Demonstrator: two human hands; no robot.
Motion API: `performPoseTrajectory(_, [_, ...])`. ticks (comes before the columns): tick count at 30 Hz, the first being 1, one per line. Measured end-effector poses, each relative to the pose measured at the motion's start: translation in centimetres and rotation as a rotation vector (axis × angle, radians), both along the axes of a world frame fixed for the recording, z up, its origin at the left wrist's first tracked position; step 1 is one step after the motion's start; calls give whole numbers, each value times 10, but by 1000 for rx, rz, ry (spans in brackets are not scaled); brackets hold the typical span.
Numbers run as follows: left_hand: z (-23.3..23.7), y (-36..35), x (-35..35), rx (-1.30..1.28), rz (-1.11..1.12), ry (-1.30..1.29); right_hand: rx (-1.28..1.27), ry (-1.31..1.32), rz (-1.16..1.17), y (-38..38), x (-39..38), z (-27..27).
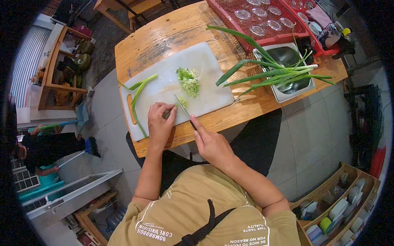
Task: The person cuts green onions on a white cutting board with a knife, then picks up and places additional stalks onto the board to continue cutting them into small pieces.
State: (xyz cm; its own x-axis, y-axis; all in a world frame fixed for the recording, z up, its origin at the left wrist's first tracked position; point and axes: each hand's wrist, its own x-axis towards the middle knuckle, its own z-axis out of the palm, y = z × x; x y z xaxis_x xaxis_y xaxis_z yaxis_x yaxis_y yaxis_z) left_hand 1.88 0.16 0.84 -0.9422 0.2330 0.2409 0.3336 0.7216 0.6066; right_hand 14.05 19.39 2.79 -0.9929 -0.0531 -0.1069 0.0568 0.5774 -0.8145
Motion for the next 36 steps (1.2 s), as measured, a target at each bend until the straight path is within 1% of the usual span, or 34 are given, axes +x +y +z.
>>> performPoseTrajectory(2, [0,0,-1,21,-23,37,-57,37,11,-1,1,-3])
performPoseTrajectory(6, [-3,4,-2,10,-67,63,-52,44,22,-3,1,-5])
performPoseTrajectory(8, [-5,7,-1,48,-54,31,-58,31,24,-2,2,-4])
performPoseTrajectory(12, [-6,7,-2,40,-54,11,-39,24,20,-3,5,-4])
performPoseTrajectory(14, [-6,7,-2,43,-58,7,-36,-27,-8,-4,5,-3])
performPoseTrajectory(18, [-5,7,-3,48,-53,-21,-66,-15,15,-8,-4,-10])
performPoseTrajectory(21, [-6,8,-3,41,-60,-25,-7,29,19,-11,-13,-10])
performPoseTrajectory(23, [-5,9,-2,46,-53,39,56,91,7,-14,-11,-14])
performPoseTrajectory(24, [-4,9,-2,46,-48,44,56,96,11,-15,-5,-12])
performPoseTrajectory(26, [-4,10,0,55,-36,46,132,26,-3,-15,10,-7])
performPoseTrajectory(30, [-5,8,1,30,-54,58,138,65,-14,-18,8,-6])
performPoseTrajectory(32, [-5,6,2,30,-61,66,186,67,-4,-22,-4,-12])
performPoseTrajectory(36, [-5,2,1,11,-66,67,162,127,26,-17,-9,-18])
